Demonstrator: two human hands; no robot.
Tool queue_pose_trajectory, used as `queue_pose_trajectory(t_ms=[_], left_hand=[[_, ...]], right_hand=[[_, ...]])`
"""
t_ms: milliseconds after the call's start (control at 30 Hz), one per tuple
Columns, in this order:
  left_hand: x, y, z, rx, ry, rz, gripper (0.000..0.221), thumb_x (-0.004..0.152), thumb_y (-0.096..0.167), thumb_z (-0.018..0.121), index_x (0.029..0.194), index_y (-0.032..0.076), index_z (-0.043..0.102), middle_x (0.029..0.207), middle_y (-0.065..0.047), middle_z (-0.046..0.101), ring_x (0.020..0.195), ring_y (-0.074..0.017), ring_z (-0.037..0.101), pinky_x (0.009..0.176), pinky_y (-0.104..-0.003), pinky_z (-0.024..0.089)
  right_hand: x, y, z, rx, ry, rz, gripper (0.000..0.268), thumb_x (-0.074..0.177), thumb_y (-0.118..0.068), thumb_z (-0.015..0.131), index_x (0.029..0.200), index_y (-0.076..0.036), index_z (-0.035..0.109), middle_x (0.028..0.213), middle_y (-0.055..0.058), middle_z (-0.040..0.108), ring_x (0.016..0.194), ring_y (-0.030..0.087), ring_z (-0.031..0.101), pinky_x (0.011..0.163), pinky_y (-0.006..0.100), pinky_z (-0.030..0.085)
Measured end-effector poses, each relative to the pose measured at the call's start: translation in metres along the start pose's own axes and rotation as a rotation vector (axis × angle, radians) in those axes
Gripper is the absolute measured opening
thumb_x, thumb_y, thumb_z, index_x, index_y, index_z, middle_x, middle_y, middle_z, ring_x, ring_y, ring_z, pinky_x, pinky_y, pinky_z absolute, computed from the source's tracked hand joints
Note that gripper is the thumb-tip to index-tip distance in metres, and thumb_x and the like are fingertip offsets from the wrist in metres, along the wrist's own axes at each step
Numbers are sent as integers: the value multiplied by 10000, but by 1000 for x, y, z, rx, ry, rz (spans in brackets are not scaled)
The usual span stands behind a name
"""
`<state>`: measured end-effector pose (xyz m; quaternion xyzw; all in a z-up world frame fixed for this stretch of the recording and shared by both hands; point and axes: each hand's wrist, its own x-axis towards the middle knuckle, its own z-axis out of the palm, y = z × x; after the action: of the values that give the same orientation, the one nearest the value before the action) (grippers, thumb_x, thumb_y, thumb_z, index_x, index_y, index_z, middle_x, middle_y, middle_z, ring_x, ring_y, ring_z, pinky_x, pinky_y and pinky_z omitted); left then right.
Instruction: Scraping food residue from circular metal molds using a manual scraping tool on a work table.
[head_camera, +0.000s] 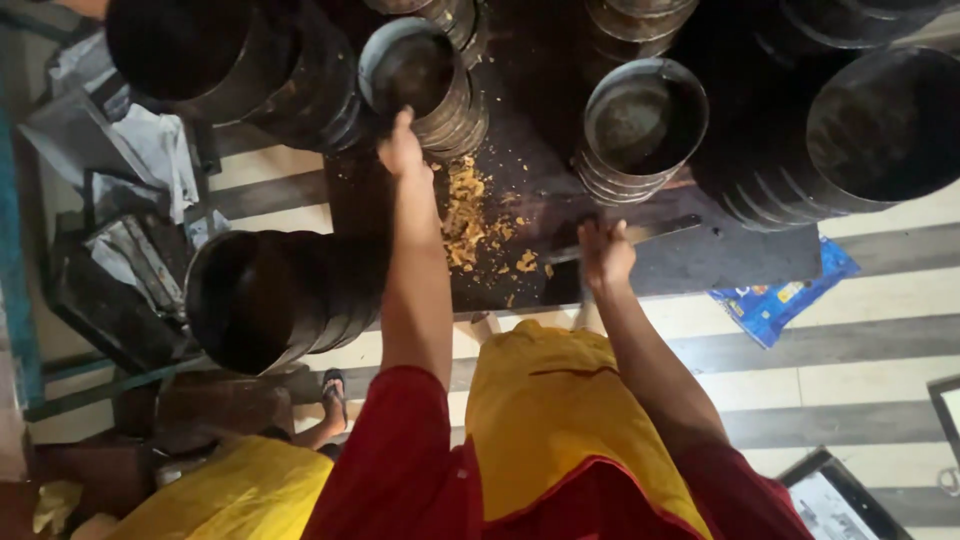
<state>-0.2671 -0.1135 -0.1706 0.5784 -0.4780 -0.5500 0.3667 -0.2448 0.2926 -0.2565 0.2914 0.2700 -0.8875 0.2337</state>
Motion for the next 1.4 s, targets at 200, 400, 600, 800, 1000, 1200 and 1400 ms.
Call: queue_pose_trajectory(t_ms=[200, 400, 600, 800, 1000, 1200, 1400], left_hand=[[-53, 19, -55, -343, -326, -102, 527, 671, -27, 624, 1193, 0, 553, 767, -136, 586, 450, -223, 492, 350, -356, 354], [-109, -24, -125, -216, -548, 367, 670, 761, -49, 643, 1418, 22, 530, 1218, -127, 688, 1071, -265, 663, 914, -361, 538], [-174, 37, -115, 511, -891, 941, 572, 825, 63, 743, 1381, 149, 640, 1348, -210, 641, 1223, -441, 650, 1058, -436, 529], [-195, 9, -61, 975, -969, 1122, 665, 799, 135, 763, 1424, 296, 603, 1372, -318, 534, 1059, -449, 664, 887, -466, 569], [-196, -3, -70, 902, -949, 1121, 759, 826, 111, 769, 1488, 374, 507, 1318, -179, 563, 1076, -413, 666, 876, -478, 574], [-198, 35, -75, 847, -1088, 933, 600, 707, 94, 787, 1230, 128, 495, 1314, -267, 483, 1050, -439, 627, 789, -459, 583], [-192, 26, -64, 861, -1058, 912, 446, 794, 93, 760, 1200, 146, 583, 1142, -211, 653, 1054, -472, 631, 863, -528, 535]], right_hand=[[82, 22, -2, 313, -187, -142, 375, 1113, -386, 384, 1119, -78, 599, 1040, 98, 650, 997, 303, 624, 970, 506, 540], [13, -32, 33, 105, -75, -39, 403, 1077, -392, 338, 1110, -63, 570, 998, 109, 688, 895, 324, 701, 870, 463, 584], [-141, -59, -19, -1164, -14, -53, 378, 1117, -450, 423, 1115, -85, 522, 708, 141, 624, 481, 381, 451, 514, 534, 321], [-103, -44, 21, -2361, -255, -599, 319, 1031, -257, 507, 1231, -21, 586, 1074, 239, 707, 813, 450, 711, 713, 540, 570], [-96, -4, 15, -2188, 11, -291, 337, 1050, -193, 428, 1299, -2, 553, 1084, 291, 700, 987, 478, 686, 842, 553, 569], [-151, -6, 93, -2131, -278, -212, 354, 983, -170, 509, 1313, -86, 607, 1108, 295, 687, 1044, 475, 664, 934, 562, 526], [-119, -15, 131, -2273, -120, -186, 441, 947, -239, 616, 1323, -12, 582, 1139, 244, 710, 1080, 412, 706, 905, 522, 577]])
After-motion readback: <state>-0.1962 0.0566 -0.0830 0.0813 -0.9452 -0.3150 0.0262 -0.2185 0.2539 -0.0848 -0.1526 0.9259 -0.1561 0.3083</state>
